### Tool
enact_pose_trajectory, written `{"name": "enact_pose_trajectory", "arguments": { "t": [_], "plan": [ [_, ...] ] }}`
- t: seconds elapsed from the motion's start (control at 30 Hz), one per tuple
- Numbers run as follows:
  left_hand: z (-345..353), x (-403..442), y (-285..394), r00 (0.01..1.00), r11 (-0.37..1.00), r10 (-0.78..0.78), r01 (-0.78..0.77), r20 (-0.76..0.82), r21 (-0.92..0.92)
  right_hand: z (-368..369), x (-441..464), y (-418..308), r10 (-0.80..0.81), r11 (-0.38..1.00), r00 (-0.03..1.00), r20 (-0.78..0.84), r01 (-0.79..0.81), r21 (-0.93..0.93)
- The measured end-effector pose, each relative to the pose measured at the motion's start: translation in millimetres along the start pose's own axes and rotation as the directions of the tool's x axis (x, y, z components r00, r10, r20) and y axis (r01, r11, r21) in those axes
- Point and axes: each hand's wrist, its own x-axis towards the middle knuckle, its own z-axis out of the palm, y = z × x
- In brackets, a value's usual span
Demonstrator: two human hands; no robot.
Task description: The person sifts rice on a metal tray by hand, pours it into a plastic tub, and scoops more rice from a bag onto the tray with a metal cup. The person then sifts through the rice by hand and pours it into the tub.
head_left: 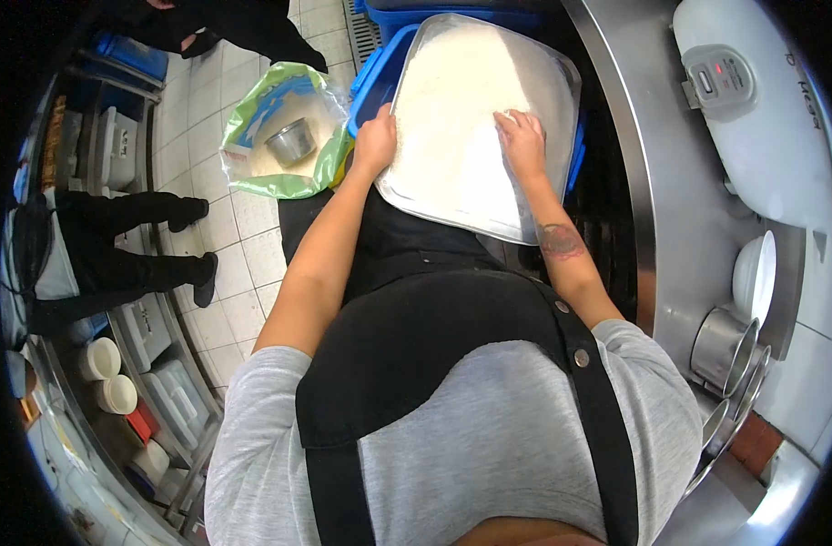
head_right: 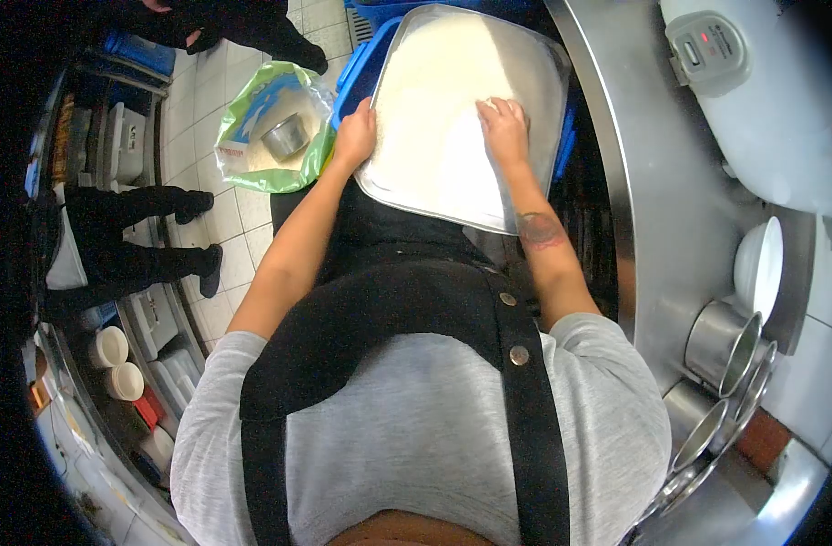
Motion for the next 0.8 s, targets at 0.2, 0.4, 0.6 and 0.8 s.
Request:
{"name": "enact_pose_trajectory", "arguments": {
  "t": [0.2,0.4,0.6,0.8],
  "plan": [
    [0.0,0.1,-1.6,1.000,0.999,0.028,-0.029,-0.012,-0.018,-27.1,-51.0,-38.7,-0.011,0.976,0.974,0.225,-0.038,0.213],
    [1.2,-0.5,-4.3,0.999,0.999,0.033,-0.033,-0.008,0.000,-95.3,-14.8,-52.9,0.331,0.805,0.869,0.368,-0.463,0.370],
    [-0.7,-1.8,0.0,0.999,0.999,0.033,-0.033,-0.029,-0.016,-137.8,12.4,-56.2,0.214,0.769,0.949,0.232,-0.309,0.559],
    [-1.3,-1.3,0.3,1.000,1.000,0.023,-0.023,-0.008,-0.009,-101.0,-13.7,-45.8,0.223,0.920,0.960,0.170,-0.265,0.288]
  ]
}}
